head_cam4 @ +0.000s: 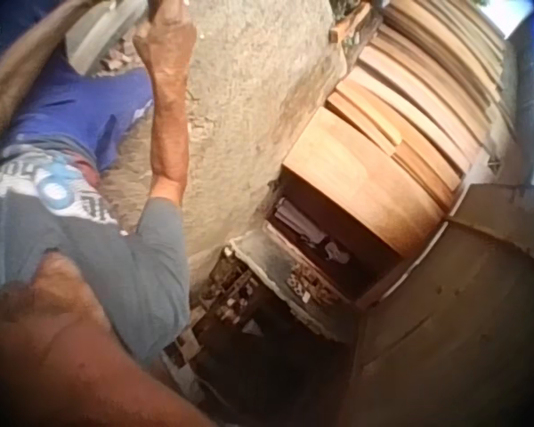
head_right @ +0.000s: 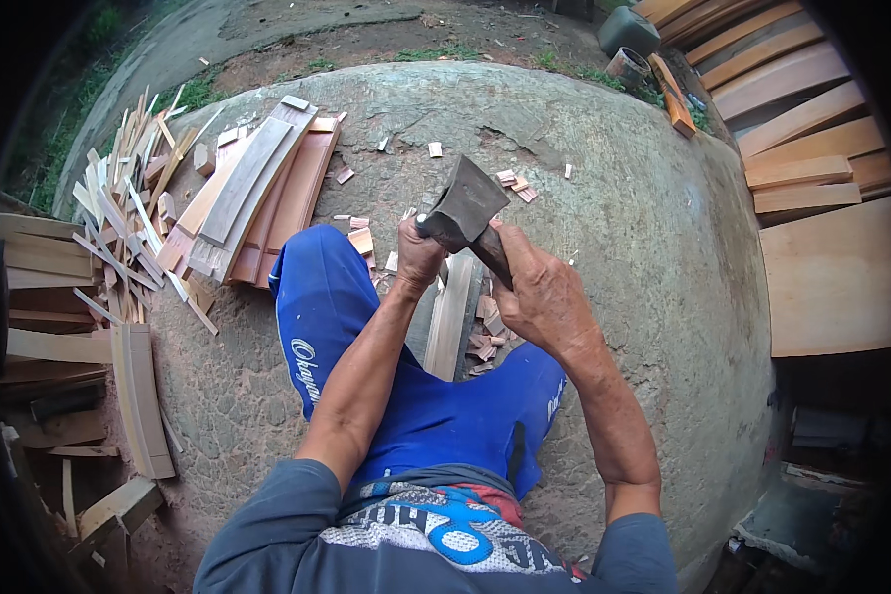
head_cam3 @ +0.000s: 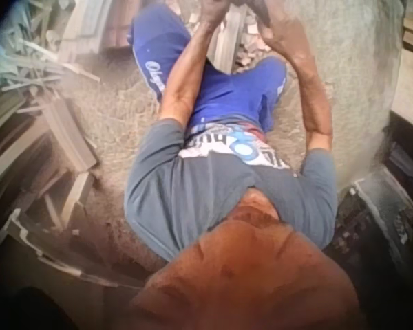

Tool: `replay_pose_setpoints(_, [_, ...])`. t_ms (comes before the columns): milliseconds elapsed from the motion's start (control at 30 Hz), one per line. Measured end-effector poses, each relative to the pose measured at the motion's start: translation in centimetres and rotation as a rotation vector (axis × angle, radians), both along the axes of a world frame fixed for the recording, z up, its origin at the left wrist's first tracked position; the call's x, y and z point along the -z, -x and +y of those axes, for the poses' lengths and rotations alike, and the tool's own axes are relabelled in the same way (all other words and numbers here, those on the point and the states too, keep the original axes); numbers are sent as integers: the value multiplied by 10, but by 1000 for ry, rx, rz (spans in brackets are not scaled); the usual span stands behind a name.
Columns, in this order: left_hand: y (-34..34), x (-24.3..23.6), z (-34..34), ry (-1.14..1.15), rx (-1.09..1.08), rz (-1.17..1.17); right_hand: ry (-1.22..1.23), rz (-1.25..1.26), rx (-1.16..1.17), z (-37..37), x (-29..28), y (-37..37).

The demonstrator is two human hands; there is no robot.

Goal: The person sits on the ground and uses a chisel and mallet to carve a rectangular wooden block. They repeatedly strike the chisel to remove wood shavings and occasionally reposition the block.

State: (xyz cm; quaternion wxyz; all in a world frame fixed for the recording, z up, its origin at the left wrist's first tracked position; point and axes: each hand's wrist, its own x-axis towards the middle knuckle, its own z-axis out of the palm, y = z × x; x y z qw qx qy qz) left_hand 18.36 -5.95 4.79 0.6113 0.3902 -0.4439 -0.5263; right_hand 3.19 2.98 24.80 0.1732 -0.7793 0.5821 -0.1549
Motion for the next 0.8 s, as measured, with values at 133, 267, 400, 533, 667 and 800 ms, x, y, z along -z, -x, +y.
replay_pose_setpoints(133, [-1,-33,2,7,-35,-22,-8,-156,59,13,1,14])
replay_pose_setpoints(267, [-7,-28,-6,14,-19,13,-14,-197,85,17,9,14])
replay_pose_setpoints(400, [-5,-26,-5,-11,5,8,-84,-221,108,19,11,13])
replay_pose_setpoints(533, [-3,-19,-7,-12,-4,13,-109,-201,107,18,10,8])
replay_pose_setpoints(667, [1,-29,-4,-14,-1,17,-103,-247,128,19,14,3])
replay_pose_setpoints(800, [2,-23,-8,30,54,39,-45,-206,44,14,10,0])
